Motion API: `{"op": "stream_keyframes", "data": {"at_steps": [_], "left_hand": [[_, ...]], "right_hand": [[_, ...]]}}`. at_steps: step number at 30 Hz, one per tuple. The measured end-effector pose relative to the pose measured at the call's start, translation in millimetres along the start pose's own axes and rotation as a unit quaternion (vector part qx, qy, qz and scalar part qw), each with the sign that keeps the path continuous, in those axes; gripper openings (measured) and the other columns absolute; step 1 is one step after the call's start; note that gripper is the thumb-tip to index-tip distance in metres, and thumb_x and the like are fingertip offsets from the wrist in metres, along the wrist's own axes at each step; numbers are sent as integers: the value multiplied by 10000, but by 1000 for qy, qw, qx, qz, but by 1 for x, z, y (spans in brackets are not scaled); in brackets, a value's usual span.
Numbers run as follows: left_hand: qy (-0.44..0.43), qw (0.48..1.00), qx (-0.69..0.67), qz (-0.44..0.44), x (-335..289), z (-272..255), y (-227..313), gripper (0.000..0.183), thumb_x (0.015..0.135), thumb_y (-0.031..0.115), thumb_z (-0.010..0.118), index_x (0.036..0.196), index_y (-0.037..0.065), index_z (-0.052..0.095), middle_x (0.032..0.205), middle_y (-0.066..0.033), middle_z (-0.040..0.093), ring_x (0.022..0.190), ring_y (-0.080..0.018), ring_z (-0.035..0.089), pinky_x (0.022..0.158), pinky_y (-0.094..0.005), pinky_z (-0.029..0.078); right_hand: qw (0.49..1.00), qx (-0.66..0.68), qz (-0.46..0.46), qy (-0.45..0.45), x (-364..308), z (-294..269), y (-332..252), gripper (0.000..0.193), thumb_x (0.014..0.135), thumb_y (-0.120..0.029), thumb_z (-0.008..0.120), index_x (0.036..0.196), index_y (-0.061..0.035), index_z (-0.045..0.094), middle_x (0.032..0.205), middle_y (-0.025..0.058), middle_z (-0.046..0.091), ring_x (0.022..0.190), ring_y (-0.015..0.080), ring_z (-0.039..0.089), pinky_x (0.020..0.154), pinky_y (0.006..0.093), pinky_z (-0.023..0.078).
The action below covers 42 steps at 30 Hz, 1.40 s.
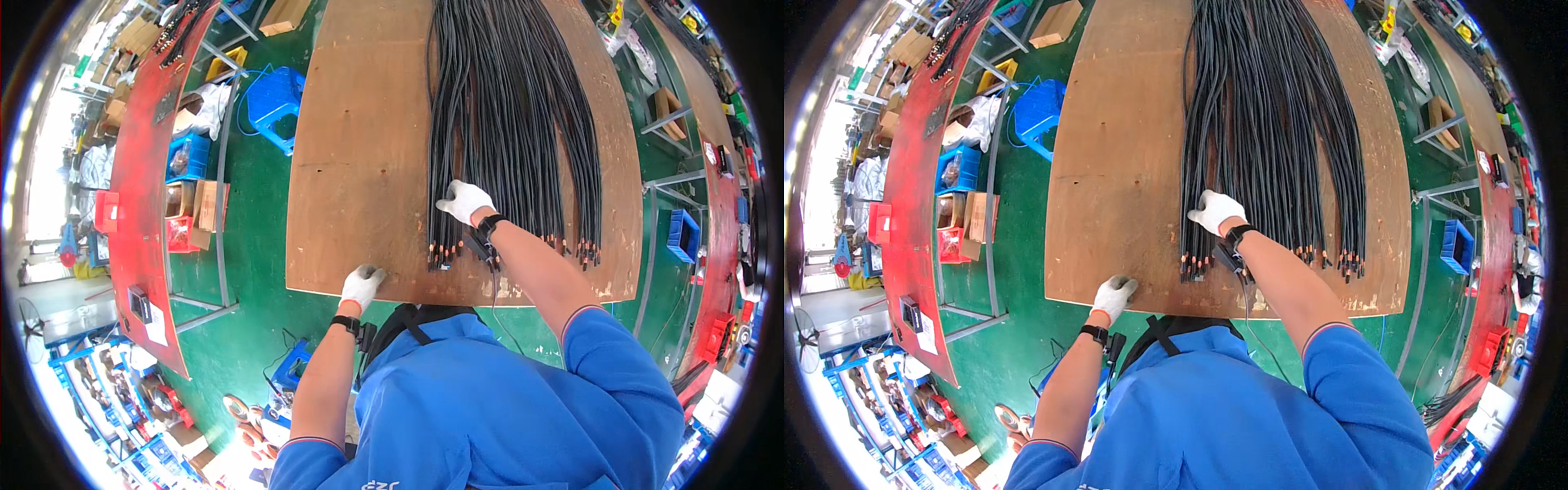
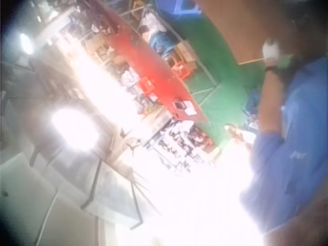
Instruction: Organizing and bundling long black cables on a work table in a factory setting.
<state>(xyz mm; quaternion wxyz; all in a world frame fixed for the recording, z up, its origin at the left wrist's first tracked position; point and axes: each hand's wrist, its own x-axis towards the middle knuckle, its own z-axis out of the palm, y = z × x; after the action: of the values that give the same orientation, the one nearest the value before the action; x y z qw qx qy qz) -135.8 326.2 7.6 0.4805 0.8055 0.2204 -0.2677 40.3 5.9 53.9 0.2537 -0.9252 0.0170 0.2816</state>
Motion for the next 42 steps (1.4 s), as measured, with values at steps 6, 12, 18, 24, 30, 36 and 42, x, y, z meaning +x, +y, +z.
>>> {"op": "stream_keyframes", "data": {"at_steps": [6,12,18,24,30,36,42], "left_hand": [[19,998,-47,-40,-29,-13,-3,418,954,338,717,1151,-31,730,840,-86,723,717,-146,659,667,-301,535],[29,988,-122,-95,-42,-23,-49,454,960,340,718,1209,-40,708,929,-106,733,769,-147,677,702,-311,583],[43,984,-153,-79,-54,-27,-48,462,971,307,717,1255,-55,673,1016,-116,731,809,-154,679,733,-311,599],[48,978,-174,-100,-61,-31,-69,436,982,289,713,1246,-56,675,988,-103,726,786,-149,663,692,-309,586],[37,980,-166,-100,-57,-47,-62,447,1005,286,693,1300,-47,642,924,-47,668,770,-127,632,693,-309,580],[92,990,-68,-85,-68,-71,-80,494,956,361,729,1245,-40,708,1022,-143,773,798,-179,713,720,-327,579],[57,993,88,-46,-62,-65,-51,553,957,486,595,1255,37,721,1256,-215,725,1212,-374,673,1025,-443,526]], "right_hand": [[999,-19,-25,43,8,25,33,324,897,-301,645,1086,-45,707,1072,227,741,1059,421,699,903,469,555],[998,-45,37,-9,-14,17,-36,564,881,-486,670,1170,-2,691,1156,254,730,1116,425,690,959,465,545],[998,20,52,39,-10,35,4,473,828,-317,704,1185,-8,688,1172,264,723,1121,423,692,976,460,547],[992,-15,123,-12,-7,17,-13,526,828,-411,716,1173,-16,749,1190,245,734,1154,410,689,987,452,549],[985,54,98,134,9,30,-4,487,977,-475,559,1061,-47,776,1118,242,743,1091,419,704,951,487,553],[984,-83,66,141,39,2,-35,445,932,-444,552,994,-78,798,1070,220,753,1042,420,719,910,506,572],[988,-101,48,108,60,-24,-5,446,850,-366,592,1019,4,776,1094,300,712,1087,459,694,932,527,552]]}}
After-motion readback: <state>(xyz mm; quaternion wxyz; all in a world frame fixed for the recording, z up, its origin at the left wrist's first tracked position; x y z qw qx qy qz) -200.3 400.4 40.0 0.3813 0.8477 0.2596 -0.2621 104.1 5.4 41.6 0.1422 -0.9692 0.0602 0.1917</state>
